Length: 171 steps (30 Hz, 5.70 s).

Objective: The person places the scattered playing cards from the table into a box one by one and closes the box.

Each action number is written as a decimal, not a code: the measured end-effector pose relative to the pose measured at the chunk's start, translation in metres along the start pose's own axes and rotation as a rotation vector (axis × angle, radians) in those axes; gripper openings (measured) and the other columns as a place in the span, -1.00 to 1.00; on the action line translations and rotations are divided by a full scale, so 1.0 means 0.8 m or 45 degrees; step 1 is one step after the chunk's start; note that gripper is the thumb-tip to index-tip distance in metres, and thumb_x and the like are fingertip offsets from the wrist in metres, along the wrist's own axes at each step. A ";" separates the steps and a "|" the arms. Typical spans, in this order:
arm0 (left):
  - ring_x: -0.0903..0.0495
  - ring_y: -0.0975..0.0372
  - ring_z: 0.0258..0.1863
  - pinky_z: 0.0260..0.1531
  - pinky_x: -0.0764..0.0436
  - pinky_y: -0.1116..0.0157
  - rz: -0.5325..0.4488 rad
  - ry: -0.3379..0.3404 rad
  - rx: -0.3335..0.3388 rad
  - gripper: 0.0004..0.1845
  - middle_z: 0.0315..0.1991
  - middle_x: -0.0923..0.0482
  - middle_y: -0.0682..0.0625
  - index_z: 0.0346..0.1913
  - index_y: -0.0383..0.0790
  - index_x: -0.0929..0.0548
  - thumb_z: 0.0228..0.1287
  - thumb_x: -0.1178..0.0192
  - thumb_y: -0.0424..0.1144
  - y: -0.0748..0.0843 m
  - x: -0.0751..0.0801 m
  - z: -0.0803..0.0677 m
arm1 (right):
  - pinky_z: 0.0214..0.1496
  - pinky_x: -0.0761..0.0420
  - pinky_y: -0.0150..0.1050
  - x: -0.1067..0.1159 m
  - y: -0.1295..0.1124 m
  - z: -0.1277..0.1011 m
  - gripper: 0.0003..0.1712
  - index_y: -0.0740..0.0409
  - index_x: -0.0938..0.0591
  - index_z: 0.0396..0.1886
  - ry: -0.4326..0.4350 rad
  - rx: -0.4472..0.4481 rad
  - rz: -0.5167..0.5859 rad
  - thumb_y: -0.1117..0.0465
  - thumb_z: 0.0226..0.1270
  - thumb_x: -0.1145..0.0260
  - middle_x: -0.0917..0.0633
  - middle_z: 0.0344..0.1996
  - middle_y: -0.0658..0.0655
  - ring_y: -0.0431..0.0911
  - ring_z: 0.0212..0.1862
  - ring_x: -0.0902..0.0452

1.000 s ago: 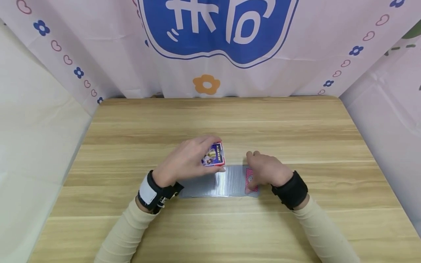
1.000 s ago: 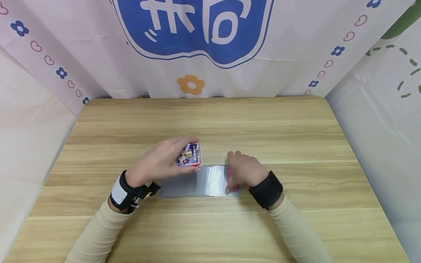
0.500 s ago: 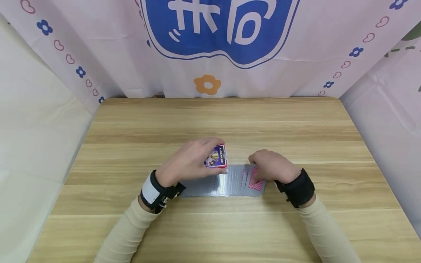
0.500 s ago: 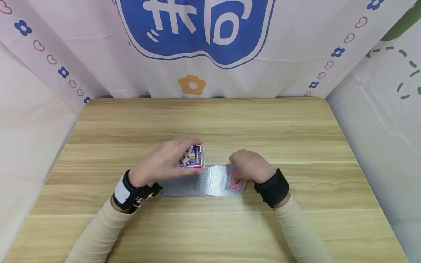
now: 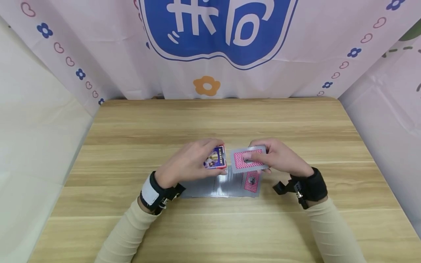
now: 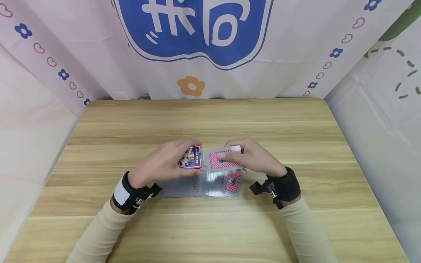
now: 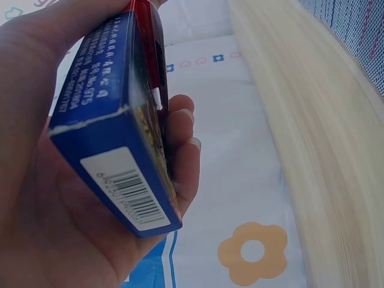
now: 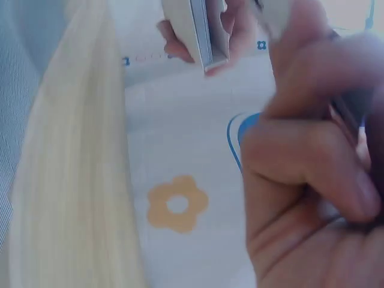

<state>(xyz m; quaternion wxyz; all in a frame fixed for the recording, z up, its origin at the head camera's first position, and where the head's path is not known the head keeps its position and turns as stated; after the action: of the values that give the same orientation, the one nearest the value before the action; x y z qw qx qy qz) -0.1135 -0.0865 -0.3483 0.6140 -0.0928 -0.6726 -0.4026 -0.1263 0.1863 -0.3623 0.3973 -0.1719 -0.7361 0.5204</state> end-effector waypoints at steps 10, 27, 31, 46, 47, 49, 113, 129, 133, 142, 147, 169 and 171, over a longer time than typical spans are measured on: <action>-0.62 0.30 -0.16 -0.17 -0.67 0.32 -0.006 0.005 -0.019 -0.15 0.08 -0.68 -0.01 0.39 -0.16 -0.51 0.18 -0.50 0.26 0.003 -0.001 0.000 | -0.59 -0.43 -0.34 -0.018 0.009 0.013 -0.73 0.17 -0.70 -0.19 0.152 -0.080 0.220 0.04 0.54 -0.36 -0.65 -0.60 0.08 -0.07 -0.68 -0.46; -0.62 0.31 -0.18 -0.19 -0.65 0.35 -0.032 0.023 -0.063 -0.15 0.07 -0.70 -0.02 0.39 -0.20 -0.50 0.19 -0.50 0.24 0.002 -0.001 0.003 | -0.51 -0.41 -0.36 -0.043 0.008 0.032 -0.50 0.04 -0.46 0.44 -0.022 -0.221 0.427 -0.07 0.71 -0.09 -0.59 -0.45 0.01 -0.19 -0.56 -0.37; -0.62 0.30 -0.22 -0.25 -0.64 0.35 -0.021 0.036 -0.020 -0.13 0.02 -0.70 -0.03 0.41 -0.22 -0.50 0.18 -0.51 0.23 -0.002 0.002 0.002 | -0.39 -0.47 -0.38 -0.032 0.010 0.026 -0.51 0.20 -0.33 0.50 -0.084 -0.184 0.621 0.12 0.74 0.00 -0.65 -0.38 0.00 -0.20 -0.46 -0.47; -0.65 0.30 -0.14 -0.13 -0.70 0.32 -0.053 0.063 -0.101 -0.15 0.10 -0.70 -0.06 0.39 -0.24 -0.52 0.18 -0.53 0.20 0.003 -0.002 0.001 | -0.31 -0.64 -0.29 -0.051 0.010 0.035 -0.70 0.27 -0.56 0.10 -0.012 -0.162 0.469 0.14 0.59 -0.27 -0.71 -0.38 0.07 -0.11 -0.39 -0.57; -0.65 0.30 -0.16 -0.15 -0.69 0.34 -0.058 0.064 -0.094 -0.15 0.08 -0.70 -0.06 0.39 -0.24 -0.52 0.18 -0.53 0.19 0.002 0.000 0.001 | -0.27 -0.64 -0.26 -0.045 0.011 0.034 -0.66 0.28 -0.56 0.11 -0.003 -0.165 0.426 0.10 0.59 -0.27 -0.71 -0.36 0.11 -0.09 -0.37 -0.57; -0.64 0.31 -0.20 -0.20 -0.68 0.35 -0.053 0.062 -0.078 -0.16 0.04 -0.70 -0.05 0.40 -0.22 -0.51 0.20 -0.52 0.19 0.000 0.002 0.000 | -0.19 -0.67 -0.19 -0.033 0.015 0.031 -0.63 0.26 -0.58 0.11 0.018 -0.166 0.274 0.06 0.56 -0.31 -0.71 -0.28 0.14 -0.02 -0.29 -0.62; -0.64 0.29 -0.25 -0.25 -0.67 0.35 0.012 0.051 -0.004 -0.14 -0.04 -0.71 -0.04 0.40 -0.22 -0.51 0.21 -0.48 0.25 0.003 -0.001 0.000 | -0.28 -0.63 -0.27 -0.051 -0.017 0.016 -0.75 0.18 -0.61 0.11 0.343 -0.153 0.259 0.13 0.66 -0.18 -0.70 -0.26 0.21 -0.03 -0.37 -0.58; -0.63 0.31 -0.21 -0.23 -0.67 0.35 0.014 0.039 0.006 -0.13 0.04 -0.71 -0.04 0.42 -0.19 -0.50 0.21 -0.46 0.30 0.002 -0.001 0.000 | -0.12 -0.62 -0.16 -0.025 0.020 0.016 -0.41 0.25 -0.61 -0.02 0.039 -0.310 -0.671 -0.03 0.17 -0.65 -0.68 -0.19 0.16 -0.04 -0.21 -0.57; -0.65 0.29 -0.16 -0.16 -0.69 0.32 0.019 0.025 -0.002 -0.12 0.11 -0.70 -0.06 0.43 -0.18 -0.50 0.22 -0.44 0.31 0.003 -0.002 0.000 | -0.18 -0.56 -0.18 -0.038 0.034 0.016 -0.04 0.30 -0.53 0.13 -0.157 -0.475 -0.887 -0.24 -0.06 -0.73 -0.58 -0.17 0.16 -0.03 -0.21 -0.50; -0.66 0.28 -0.12 -0.12 -0.71 0.28 0.038 0.022 -0.028 -0.14 0.12 -0.70 -0.06 0.41 -0.19 -0.51 0.22 -0.45 0.29 0.004 -0.004 0.001 | -0.19 -0.58 -0.08 -0.054 0.037 0.022 0.03 0.29 -0.53 0.18 -0.116 -0.480 -1.027 -0.24 -0.13 -0.76 -0.56 -0.13 0.20 0.00 -0.20 -0.48; -0.64 0.29 -0.14 -0.14 -0.70 0.30 0.045 0.011 -0.019 -0.13 0.12 -0.70 -0.06 0.42 -0.17 -0.50 0.22 -0.45 0.31 0.005 -0.005 0.001 | -0.25 -0.53 -0.20 -0.050 0.038 0.023 -0.15 0.29 -0.58 0.09 -0.137 -0.478 -0.965 -0.08 -0.06 -0.77 -0.52 -0.17 0.17 -0.04 -0.25 -0.47; -0.64 0.29 -0.16 -0.18 -0.68 0.32 0.005 0.006 0.016 -0.13 0.09 -0.70 -0.05 0.43 -0.17 -0.49 0.20 -0.48 0.27 0.001 -0.004 0.001 | -0.41 -0.55 -0.27 0.004 0.015 0.000 -0.82 0.08 -0.71 0.04 -0.006 -0.073 -0.153 0.18 0.61 -0.25 -0.71 -0.41 0.09 -0.14 -0.51 -0.54; -0.64 0.30 -0.17 -0.18 -0.68 0.33 0.003 0.006 0.011 -0.12 0.07 -0.70 -0.05 0.43 -0.18 -0.49 0.19 -0.49 0.26 0.001 -0.004 0.001 | -0.43 -0.52 -0.27 0.012 0.009 -0.007 -0.74 0.15 -0.66 0.14 0.104 -0.077 0.087 0.15 0.65 -0.21 -0.70 -0.44 0.15 -0.13 -0.56 -0.50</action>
<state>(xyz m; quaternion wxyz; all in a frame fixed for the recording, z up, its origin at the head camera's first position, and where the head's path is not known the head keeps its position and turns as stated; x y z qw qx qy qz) -0.1130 -0.0839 -0.3507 0.6165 -0.0900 -0.6728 -0.3990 -0.1294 0.1989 -0.3644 0.4036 -0.2302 -0.7283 0.5037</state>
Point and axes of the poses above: each hand's wrist, its own z-axis towards the middle knuckle, its own x-axis out of the back of the hand, y = z × x, the point moved 2 cm from there along z, towards the middle knuckle
